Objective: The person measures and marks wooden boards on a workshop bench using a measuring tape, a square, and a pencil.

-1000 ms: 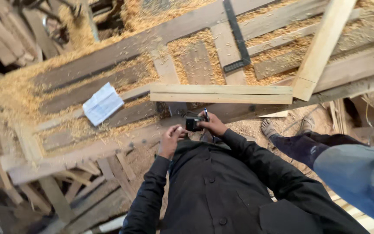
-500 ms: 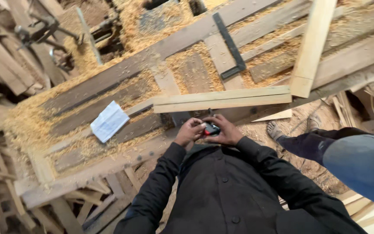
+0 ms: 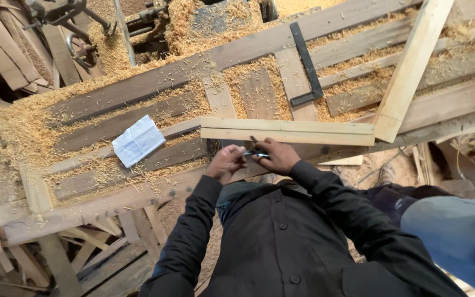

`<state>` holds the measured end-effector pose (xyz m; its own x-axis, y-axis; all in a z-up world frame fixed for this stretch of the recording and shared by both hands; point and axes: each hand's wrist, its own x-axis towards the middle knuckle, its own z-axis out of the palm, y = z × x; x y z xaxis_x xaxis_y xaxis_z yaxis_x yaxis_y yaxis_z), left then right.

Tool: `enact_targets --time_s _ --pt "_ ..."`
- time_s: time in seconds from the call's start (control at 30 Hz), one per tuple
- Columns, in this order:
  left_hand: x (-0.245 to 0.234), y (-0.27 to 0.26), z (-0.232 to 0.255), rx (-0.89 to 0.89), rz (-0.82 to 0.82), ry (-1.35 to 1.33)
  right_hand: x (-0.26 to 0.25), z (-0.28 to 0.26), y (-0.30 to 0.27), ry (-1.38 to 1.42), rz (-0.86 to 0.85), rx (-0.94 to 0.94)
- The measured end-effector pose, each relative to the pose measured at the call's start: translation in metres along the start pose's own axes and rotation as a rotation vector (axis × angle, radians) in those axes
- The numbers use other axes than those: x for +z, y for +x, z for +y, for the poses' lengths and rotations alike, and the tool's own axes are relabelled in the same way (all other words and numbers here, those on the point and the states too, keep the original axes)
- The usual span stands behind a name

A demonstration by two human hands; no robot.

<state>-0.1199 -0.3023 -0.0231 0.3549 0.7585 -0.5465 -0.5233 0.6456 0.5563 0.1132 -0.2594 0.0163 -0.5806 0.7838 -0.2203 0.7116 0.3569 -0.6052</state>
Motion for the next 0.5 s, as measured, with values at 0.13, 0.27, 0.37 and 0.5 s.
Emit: enact_targets --time_s 0.13,0.27,0.37,0.5 --pt "-0.05 -0.006 0.036 0.169 0.095 -0.119 -0.034 0.044 -0.004 -0.062 -0.072 0.197" --pt "-0.128 0.008 0.078 0.309 0.266 0.003 -0.08 0.09 -0.016 -0.215 -0.122 0.295" --pt "-0.171 0.045 0.076 0.278 0.516 0.29 -0.099 0.098 -0.023 -0.293 -0.141 0.379" --pt "-0.194 0.109 0.047 0.318 0.646 0.486 -0.101 0.087 -0.025 -0.378 -0.129 0.499"
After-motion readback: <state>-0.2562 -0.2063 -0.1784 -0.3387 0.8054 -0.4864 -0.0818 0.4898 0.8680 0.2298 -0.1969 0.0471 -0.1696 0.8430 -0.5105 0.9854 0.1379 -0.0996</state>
